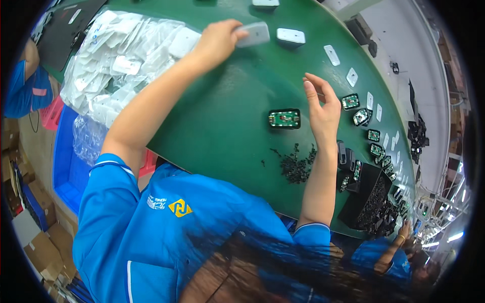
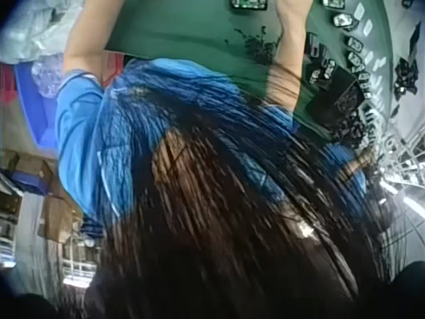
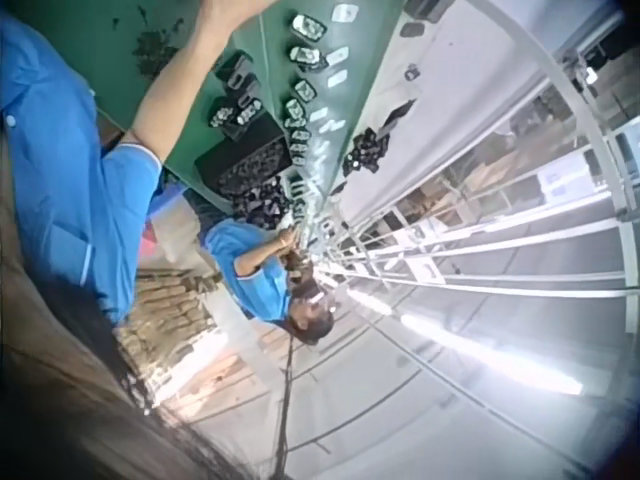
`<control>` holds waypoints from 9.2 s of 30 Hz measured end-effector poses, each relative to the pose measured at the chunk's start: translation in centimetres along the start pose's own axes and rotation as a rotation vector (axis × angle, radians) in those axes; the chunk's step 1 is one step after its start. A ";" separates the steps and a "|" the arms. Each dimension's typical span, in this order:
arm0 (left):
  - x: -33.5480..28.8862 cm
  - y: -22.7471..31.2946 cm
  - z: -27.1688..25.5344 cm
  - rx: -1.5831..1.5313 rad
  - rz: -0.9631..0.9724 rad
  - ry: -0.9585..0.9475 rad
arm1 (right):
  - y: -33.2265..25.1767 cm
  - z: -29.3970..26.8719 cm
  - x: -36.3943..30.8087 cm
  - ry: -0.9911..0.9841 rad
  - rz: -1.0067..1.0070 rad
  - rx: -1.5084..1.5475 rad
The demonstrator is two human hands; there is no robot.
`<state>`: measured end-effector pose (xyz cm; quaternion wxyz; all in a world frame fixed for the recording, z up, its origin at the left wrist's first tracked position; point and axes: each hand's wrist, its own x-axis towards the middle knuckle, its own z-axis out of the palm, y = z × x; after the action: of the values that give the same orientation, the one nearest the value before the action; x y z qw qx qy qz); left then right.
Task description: The person assembles small electronic devices by inserting green circuit boards into white plastic casings. They pick up a casing, insert a board, and snap the black back cover on, repeating this process for multiple units on a green workbench.
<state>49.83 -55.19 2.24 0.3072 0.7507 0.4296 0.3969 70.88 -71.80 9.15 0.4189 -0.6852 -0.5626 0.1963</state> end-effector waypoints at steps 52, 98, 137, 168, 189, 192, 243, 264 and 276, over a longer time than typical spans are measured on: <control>-13.1 2.1 -21.7 0.885 0.089 0.049 | 0.5 -3.5 -10.1 0.279 -0.096 -0.274; -15.8 14.1 3.1 -0.368 0.123 -0.349 | -1.7 -2.1 -13.6 0.072 0.435 0.940; -16.6 13.2 2.1 -0.941 -0.483 -0.526 | -2.6 0.7 -13.8 0.204 -0.138 -0.204; -16.8 12.4 1.8 -0.860 -0.386 -0.551 | -2.3 -0.7 -12.4 -0.115 0.392 0.478; -9.3 7.8 1.3 0.269 0.145 -0.507 | 0.9 -3.1 -5.9 -0.288 0.159 -0.307; -9.3 8.1 2.2 0.299 0.188 -0.541 | 1.1 -3.0 -5.9 -0.301 0.358 -0.142; -15.5 5.5 -1.9 0.343 0.474 -0.309 | 0.1 3.6 -5.0 -0.405 -0.510 -0.298; 3.6 2.1 -0.4 -0.004 -0.319 -0.375 | 4.2 -3.0 -0.9 -0.041 0.031 0.180; 5.9 -1.3 -1.3 0.162 -0.444 -0.344 | 6.9 -8.1 0.7 0.199 -0.099 -0.302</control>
<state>50.08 -49.18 3.82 0.3940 0.7167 0.5551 0.1514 81.26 -74.18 8.48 0.3739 -0.7279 -0.5745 0.0199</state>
